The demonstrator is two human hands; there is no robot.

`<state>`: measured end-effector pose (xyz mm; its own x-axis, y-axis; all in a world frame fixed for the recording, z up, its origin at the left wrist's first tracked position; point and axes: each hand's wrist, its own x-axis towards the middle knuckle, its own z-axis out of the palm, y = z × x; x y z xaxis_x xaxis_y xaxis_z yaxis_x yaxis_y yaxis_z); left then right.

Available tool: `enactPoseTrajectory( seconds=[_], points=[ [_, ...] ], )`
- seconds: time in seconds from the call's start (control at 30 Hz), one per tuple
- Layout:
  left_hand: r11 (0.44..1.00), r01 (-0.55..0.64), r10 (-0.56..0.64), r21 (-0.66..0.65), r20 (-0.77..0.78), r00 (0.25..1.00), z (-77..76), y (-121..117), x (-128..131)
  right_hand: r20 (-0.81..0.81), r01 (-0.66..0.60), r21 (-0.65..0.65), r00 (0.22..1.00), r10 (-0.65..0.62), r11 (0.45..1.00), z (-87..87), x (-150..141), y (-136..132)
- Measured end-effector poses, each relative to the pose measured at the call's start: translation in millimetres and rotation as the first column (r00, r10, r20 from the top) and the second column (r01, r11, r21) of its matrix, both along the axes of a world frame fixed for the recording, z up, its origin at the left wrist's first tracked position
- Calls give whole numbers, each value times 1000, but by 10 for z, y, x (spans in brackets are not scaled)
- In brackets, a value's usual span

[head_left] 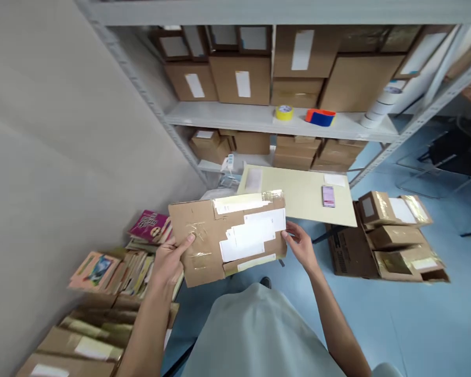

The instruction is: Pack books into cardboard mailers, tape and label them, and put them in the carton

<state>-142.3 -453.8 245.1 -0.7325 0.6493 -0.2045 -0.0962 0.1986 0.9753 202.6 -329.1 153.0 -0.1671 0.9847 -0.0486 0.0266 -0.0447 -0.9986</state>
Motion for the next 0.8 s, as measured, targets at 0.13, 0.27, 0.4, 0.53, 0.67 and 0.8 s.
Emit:
enactPoseTrajectory(
  seconds=[0.13,0.27,0.4,0.53,0.67,0.8],
  points=[
    [973,219,-200,-71,207,958,-181,584,323,-45,79,-51,996,-82,996,-43,375,111],
    [942,327,-301,-74,242,922,-328,1126,505,-20,171,-86,985,-173,982,-59,601,277],
    [899,432,-402,-67,265,877,-531,1704,552,38,266,-91,964,-263,960,-42,777,531],
    [833,549,-520,-65,246,818,-795,2344,615,148,324,-52,938,-314,945,-68,898,867],
    [745,665,-646,-50,191,739,-1114,2983,662,293,352,-1,895,-336,936,-220,881,1284],
    [667,741,-729,-72,140,670,-1506,3541,568,387,369,6,856,-343,929,-405,740,1747]
  ],
)
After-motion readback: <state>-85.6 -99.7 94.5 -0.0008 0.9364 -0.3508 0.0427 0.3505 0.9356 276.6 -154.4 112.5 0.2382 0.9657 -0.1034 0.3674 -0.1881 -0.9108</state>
